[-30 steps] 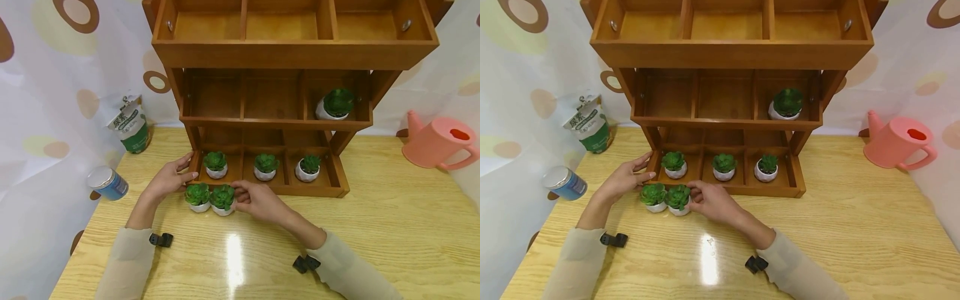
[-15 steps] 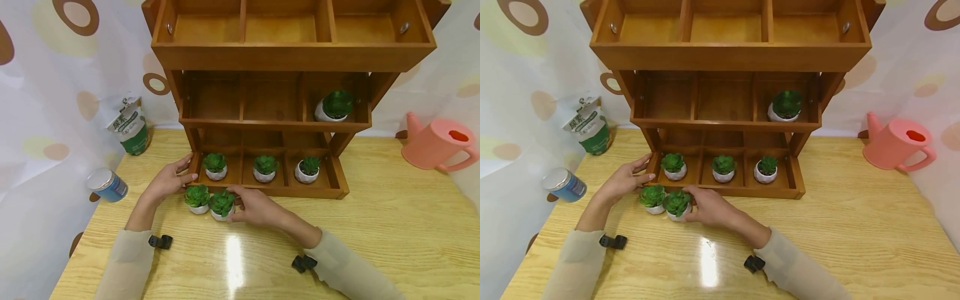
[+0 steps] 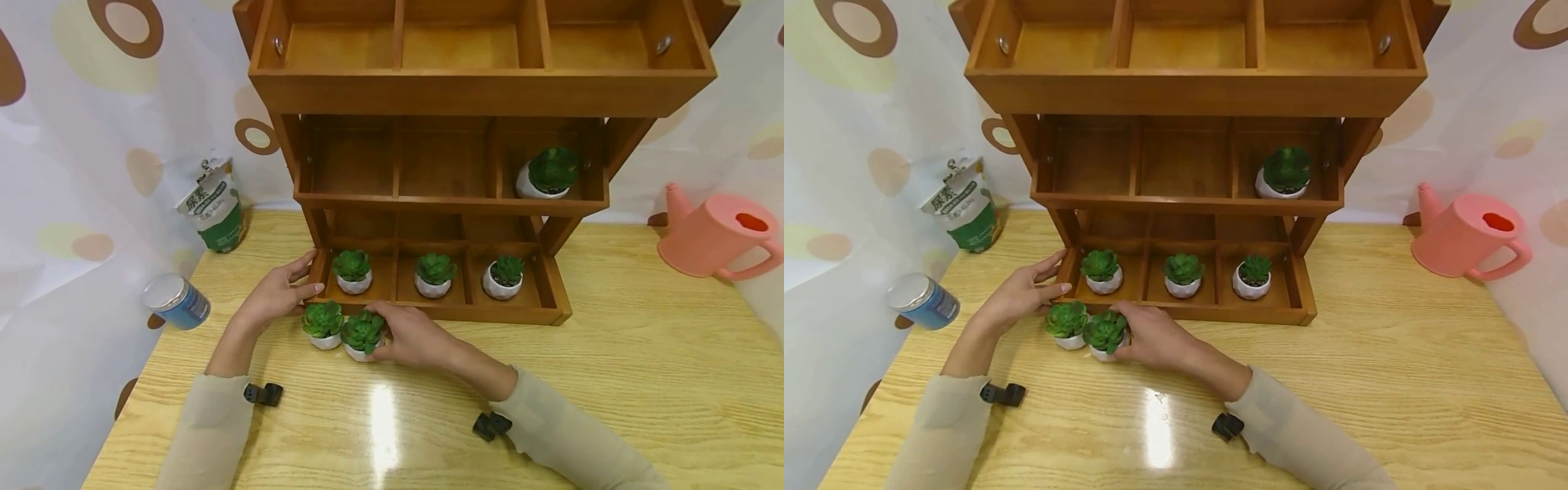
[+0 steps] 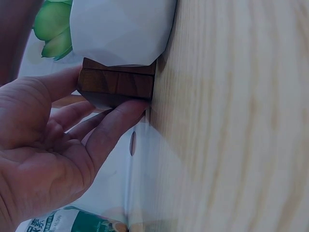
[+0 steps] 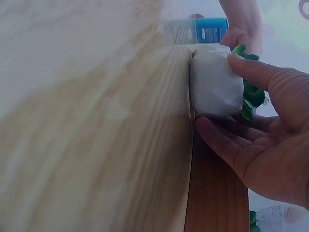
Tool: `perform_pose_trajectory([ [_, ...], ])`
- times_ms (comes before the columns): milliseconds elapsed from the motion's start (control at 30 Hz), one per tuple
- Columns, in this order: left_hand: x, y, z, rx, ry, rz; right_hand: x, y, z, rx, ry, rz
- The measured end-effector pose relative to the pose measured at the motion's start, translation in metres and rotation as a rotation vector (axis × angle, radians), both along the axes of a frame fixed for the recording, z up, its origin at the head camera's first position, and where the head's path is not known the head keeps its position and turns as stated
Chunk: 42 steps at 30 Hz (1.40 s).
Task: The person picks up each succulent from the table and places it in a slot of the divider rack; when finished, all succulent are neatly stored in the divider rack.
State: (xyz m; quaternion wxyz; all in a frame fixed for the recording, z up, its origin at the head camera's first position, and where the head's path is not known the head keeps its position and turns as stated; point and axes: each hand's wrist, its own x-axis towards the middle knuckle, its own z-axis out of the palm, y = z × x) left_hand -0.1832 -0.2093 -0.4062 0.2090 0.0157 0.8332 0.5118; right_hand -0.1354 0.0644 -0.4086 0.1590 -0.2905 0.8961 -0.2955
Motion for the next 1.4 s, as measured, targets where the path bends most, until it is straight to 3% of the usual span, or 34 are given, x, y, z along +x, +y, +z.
perform_pose_trajectory([
  [233,0.0,0.001,0.001,-0.002,-0.002,-0.001,0.002,0.005,0.003,-0.037,-0.011,-0.024],
  [433,0.001,0.0,0.001,-0.002,-0.005,-0.004,0.006,0.011,0.016,-0.067,-0.01,-0.041],
  [867,0.0,0.0,-0.001,-0.014,-0.001,-0.005,-0.005,0.039,0.067,-0.177,0.08,-0.06],
  [1133,0.0,0.0,-0.001,-0.01,0.0,-0.007,-0.016,0.059,0.098,-0.267,0.096,-0.153],
  [1400,0.0,0.0,-0.001,-0.024,0.011,-0.009,-0.019,0.072,0.131,-0.266,0.103,-0.216],
])
